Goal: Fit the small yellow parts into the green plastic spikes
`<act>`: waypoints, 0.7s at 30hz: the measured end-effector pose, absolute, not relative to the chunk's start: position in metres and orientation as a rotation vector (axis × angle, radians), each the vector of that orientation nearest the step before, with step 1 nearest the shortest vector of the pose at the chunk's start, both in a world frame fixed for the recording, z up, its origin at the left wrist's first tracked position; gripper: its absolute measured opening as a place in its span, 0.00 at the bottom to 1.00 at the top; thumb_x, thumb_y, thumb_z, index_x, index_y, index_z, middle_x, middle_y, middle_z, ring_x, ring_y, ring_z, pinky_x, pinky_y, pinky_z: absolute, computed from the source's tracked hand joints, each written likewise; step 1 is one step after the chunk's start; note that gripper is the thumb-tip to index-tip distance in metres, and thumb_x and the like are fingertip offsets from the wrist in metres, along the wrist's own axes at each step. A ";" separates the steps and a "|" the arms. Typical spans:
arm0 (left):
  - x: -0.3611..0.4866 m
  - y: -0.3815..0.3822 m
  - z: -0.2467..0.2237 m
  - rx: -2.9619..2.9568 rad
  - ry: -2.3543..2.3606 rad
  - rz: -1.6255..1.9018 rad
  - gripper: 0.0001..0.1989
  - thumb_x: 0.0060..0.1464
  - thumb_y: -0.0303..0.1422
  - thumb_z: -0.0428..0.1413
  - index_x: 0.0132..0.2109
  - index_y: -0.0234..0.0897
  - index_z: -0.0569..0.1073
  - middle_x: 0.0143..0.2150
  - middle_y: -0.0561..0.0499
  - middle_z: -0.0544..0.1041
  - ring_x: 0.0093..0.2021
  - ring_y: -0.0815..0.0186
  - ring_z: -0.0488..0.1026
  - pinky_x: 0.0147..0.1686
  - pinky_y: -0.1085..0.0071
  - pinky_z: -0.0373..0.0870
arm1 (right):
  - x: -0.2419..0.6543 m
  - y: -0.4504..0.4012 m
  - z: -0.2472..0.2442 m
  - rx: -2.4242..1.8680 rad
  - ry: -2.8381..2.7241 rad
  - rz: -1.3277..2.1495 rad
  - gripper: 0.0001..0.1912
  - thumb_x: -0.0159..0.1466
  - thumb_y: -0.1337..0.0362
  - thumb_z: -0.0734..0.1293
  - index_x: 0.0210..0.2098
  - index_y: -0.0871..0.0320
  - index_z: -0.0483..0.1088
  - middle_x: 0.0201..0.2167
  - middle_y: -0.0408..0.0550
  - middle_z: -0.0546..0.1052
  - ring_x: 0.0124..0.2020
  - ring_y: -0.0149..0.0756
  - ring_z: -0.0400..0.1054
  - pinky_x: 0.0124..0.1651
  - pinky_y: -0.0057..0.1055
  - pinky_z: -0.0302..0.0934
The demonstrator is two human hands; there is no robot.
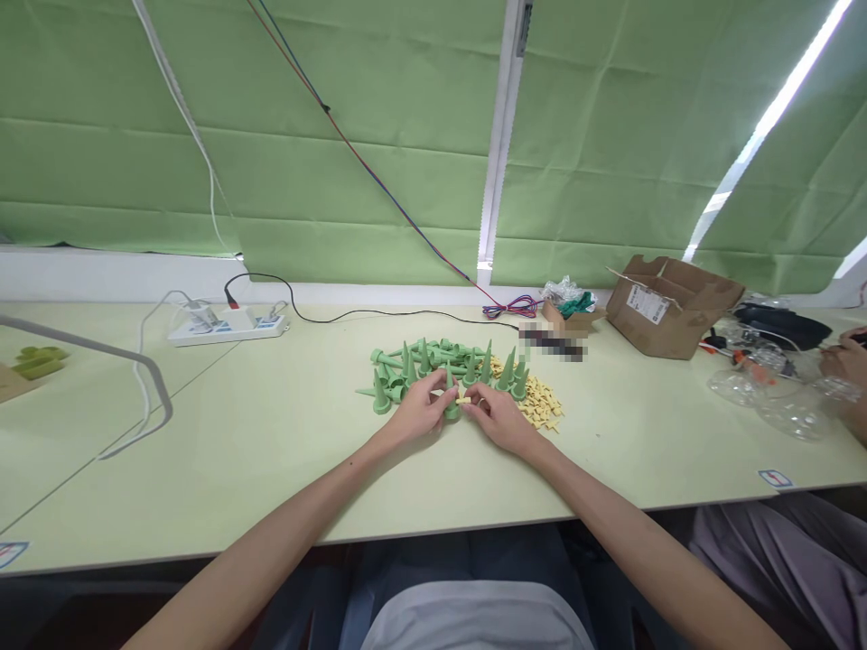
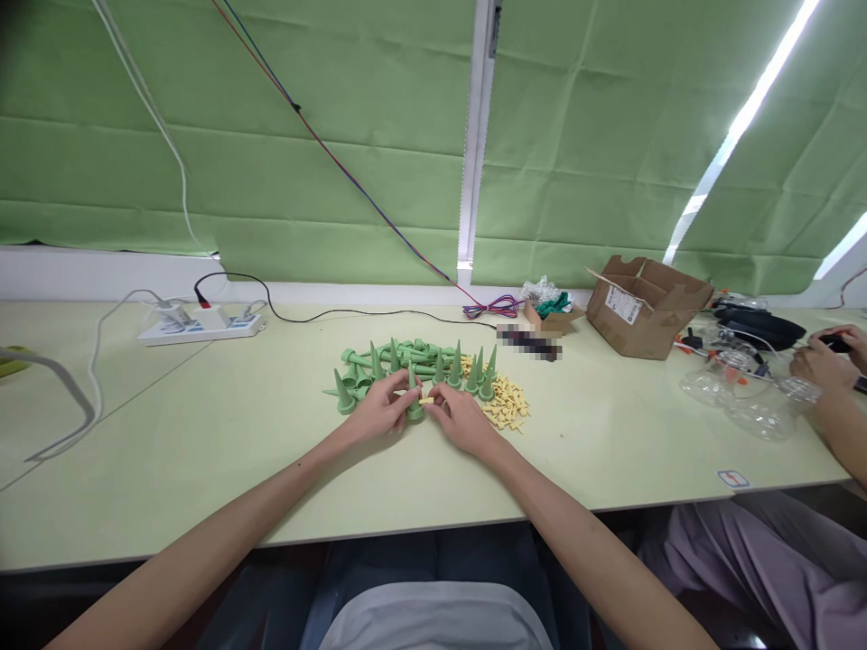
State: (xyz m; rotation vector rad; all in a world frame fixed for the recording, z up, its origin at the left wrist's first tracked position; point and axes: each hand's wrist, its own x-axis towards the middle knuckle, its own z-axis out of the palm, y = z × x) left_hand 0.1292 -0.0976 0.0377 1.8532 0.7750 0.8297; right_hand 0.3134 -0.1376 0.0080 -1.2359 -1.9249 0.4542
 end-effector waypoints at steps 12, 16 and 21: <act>0.129 -0.098 0.039 1.874 0.789 0.809 0.16 0.59 0.47 0.50 0.39 0.36 0.66 0.38 0.49 0.73 0.14 0.78 0.63 0.14 0.76 0.59 | 0.313 -0.137 0.008 -1.252 -1.944 0.459 0.11 0.69 0.59 0.59 0.32 0.56 0.66 0.24 0.42 0.73 0.25 0.34 0.65 0.32 0.29 0.55; 0.129 -0.098 0.039 1.865 0.783 0.832 0.15 0.59 0.46 0.50 0.38 0.36 0.66 0.37 0.50 0.73 0.14 0.78 0.63 0.13 0.76 0.59 | 0.313 -0.137 0.007 -1.255 -1.917 0.493 0.07 0.68 0.59 0.61 0.39 0.56 0.66 0.26 0.42 0.74 0.25 0.34 0.65 0.31 0.29 0.56; 0.129 -0.099 0.040 1.854 0.781 0.840 0.15 0.59 0.45 0.51 0.38 0.36 0.66 0.37 0.50 0.72 0.14 0.78 0.62 0.13 0.75 0.59 | 0.314 -0.138 0.008 -1.248 -1.913 0.480 0.06 0.66 0.61 0.63 0.41 0.56 0.65 0.31 0.43 0.74 0.25 0.32 0.65 0.32 0.29 0.56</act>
